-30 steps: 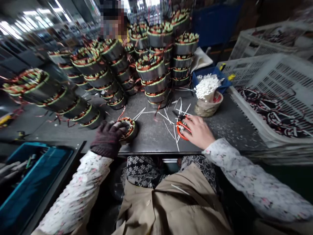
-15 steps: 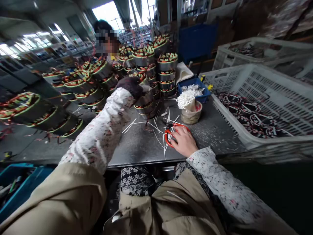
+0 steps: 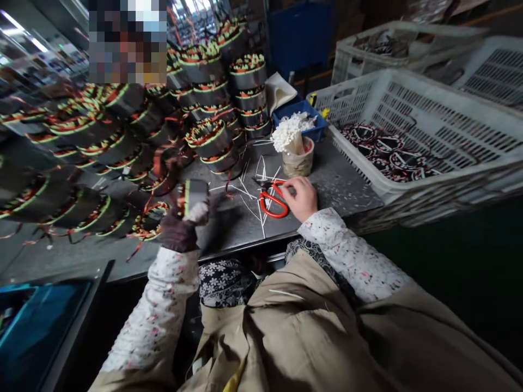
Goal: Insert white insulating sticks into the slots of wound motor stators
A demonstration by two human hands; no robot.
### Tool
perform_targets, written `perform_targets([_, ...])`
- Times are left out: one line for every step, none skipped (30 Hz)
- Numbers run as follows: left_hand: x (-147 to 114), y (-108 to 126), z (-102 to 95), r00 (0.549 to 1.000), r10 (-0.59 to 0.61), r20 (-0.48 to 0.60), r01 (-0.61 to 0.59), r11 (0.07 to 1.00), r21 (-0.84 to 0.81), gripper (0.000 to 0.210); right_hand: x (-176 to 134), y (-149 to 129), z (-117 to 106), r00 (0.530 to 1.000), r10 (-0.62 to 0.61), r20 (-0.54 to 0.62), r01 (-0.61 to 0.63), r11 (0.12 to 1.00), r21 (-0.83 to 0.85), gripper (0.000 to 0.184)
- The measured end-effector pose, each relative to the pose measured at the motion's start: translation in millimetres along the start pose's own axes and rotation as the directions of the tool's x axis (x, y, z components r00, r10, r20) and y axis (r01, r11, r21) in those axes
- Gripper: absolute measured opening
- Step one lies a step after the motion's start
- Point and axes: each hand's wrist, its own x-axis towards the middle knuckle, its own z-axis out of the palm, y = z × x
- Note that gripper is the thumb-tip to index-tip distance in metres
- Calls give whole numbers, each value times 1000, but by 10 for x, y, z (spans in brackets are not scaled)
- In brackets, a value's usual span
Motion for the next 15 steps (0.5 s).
perform_targets([-134, 55, 47, 1000, -24, 15, 24, 1000, -2, 46, 47, 46, -7, 999, 11, -46, -11, 1000, -7, 9])
perform_targets([-222, 106, 79, 999, -33, 40, 33, 999, -4, 45, 114, 97, -12, 996, 19, -89, -21, 999, -26, 7])
perform_targets([-268, 150, 96, 997, -26, 72, 27, 1000, -9, 47, 199, 152, -15, 992, 27, -125, -34, 998, -57, 5])
perform_targets([-283, 186, 100, 994, -14, 112, 17, 1000, -20, 49, 297, 208, -16, 988, 36, -149, -50, 994, -97, 5])
perform_targets([-276, 215, 98, 989, -3, 147, 8, 999, -35, 51, 402, 261, -15, 987, 43, -157, -66, 988, -143, 8])
perform_targets([-259, 237, 96, 985, 1, 170, 9, 999, -53, 52, 505, 309, -14, 988, 49, -147, -76, 980, -186, 10])
perform_targets([-240, 253, 99, 984, -7, 177, 19, 997, -69, 52, 598, 349, -15, 991, 53, -125, -80, 972, -221, 11])
perform_targets([-227, 263, 114, 985, -28, 169, 43, 995, -88, 51, 674, 382, -17, 994, 53, -99, -76, 967, -244, 10])
perform_targets([-224, 267, 143, 988, -65, 141, 82, 989, -120, 50, 730, 406, -23, 996, 51, -73, -69, 965, -253, 7])
perform_targets([-235, 265, 185, 989, -116, 96, 130, 978, -164, 48, 763, 423, -31, 997, 48, -55, -61, 966, -250, 4])
perform_targets([-261, 260, 239, 983, -180, 39, 185, 958, -218, 47, 774, 434, -42, 998, 44, -39, -52, 969, -241, 2])
perform_targets([-304, 255, 301, 968, -250, -19, 236, 932, -274, 48, 768, 440, -56, 999, 37, -29, -43, 974, -224, 3])
perform_targets([-363, 257, 366, 945, -318, -71, 280, 905, -321, 51, 749, 440, -73, 999, 30, -31, -35, 980, -198, 6])
perform_targets([-437, 271, 428, 910, -398, -116, 326, 859, -395, 54, 721, 430, -91, 999, 30, -45, -36, 987, -155, 8])
perform_targets([-525, 303, 483, 862, -483, -153, 363, 801, -476, 54, 689, 408, -111, 996, 45, -71, -52, 994, -94, 11])
